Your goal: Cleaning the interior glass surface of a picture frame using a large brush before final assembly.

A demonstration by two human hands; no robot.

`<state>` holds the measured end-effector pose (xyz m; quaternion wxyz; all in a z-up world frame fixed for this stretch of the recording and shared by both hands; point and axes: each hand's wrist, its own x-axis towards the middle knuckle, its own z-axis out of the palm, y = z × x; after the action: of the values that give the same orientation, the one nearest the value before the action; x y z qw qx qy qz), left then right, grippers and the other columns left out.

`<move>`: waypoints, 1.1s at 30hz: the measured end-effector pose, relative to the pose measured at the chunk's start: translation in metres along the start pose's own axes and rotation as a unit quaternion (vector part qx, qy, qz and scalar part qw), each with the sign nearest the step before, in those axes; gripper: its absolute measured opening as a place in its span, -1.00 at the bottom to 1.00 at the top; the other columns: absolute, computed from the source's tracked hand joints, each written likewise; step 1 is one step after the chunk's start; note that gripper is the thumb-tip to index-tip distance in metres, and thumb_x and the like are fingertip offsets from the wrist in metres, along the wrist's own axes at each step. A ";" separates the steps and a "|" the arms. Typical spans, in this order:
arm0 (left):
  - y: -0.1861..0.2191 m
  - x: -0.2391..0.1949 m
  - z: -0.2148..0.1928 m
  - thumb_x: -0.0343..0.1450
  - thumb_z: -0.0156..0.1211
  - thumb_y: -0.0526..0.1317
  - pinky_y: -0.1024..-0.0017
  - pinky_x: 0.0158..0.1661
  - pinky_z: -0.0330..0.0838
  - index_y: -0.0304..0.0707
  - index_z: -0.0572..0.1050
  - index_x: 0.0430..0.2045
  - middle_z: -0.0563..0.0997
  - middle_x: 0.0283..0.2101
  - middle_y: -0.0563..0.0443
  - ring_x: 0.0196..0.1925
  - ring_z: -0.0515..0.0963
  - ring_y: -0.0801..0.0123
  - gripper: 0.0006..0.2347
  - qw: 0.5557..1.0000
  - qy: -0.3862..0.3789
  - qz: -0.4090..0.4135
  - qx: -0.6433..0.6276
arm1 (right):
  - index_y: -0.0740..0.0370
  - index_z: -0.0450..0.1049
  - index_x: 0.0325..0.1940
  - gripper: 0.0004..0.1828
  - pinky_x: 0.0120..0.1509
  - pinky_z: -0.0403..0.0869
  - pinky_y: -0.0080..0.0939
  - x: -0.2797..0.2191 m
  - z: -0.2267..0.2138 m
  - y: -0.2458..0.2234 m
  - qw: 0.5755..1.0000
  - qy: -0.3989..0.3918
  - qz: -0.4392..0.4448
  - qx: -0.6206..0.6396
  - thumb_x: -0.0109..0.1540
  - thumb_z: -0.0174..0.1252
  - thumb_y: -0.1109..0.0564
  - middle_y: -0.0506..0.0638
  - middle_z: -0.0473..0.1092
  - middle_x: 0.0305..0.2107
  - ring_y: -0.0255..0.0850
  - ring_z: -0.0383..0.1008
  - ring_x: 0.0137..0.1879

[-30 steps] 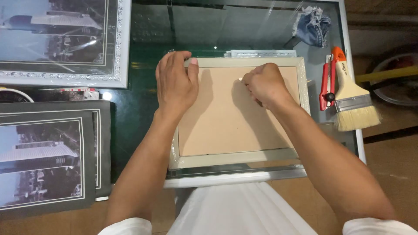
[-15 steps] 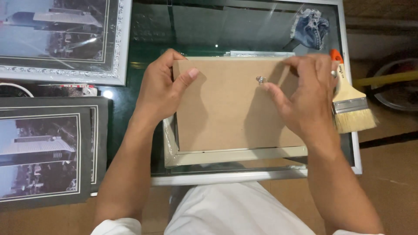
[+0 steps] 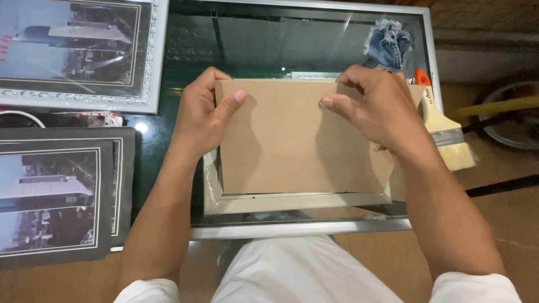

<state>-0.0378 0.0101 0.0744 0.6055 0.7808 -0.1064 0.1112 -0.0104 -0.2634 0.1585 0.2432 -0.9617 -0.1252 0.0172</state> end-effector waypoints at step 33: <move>0.012 -0.069 -0.006 0.34 0.28 -0.48 0.20 -0.18 0.68 -0.51 0.45 -0.11 0.72 -0.28 -0.31 -0.23 0.75 0.13 -0.74 0.974 -0.088 -0.193 -0.085 | 0.21 0.41 -0.05 -0.72 0.09 0.51 -0.09 -0.117 0.091 0.165 0.852 0.247 0.034 0.459 0.20 0.29 0.24 -0.01 0.47 -0.27 -0.27 0.47 -0.15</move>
<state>-0.1076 0.0147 0.0661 0.6682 0.7388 -0.0157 -0.0857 -0.0936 -0.3902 -0.0030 0.6795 -0.7165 -0.0064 -0.1574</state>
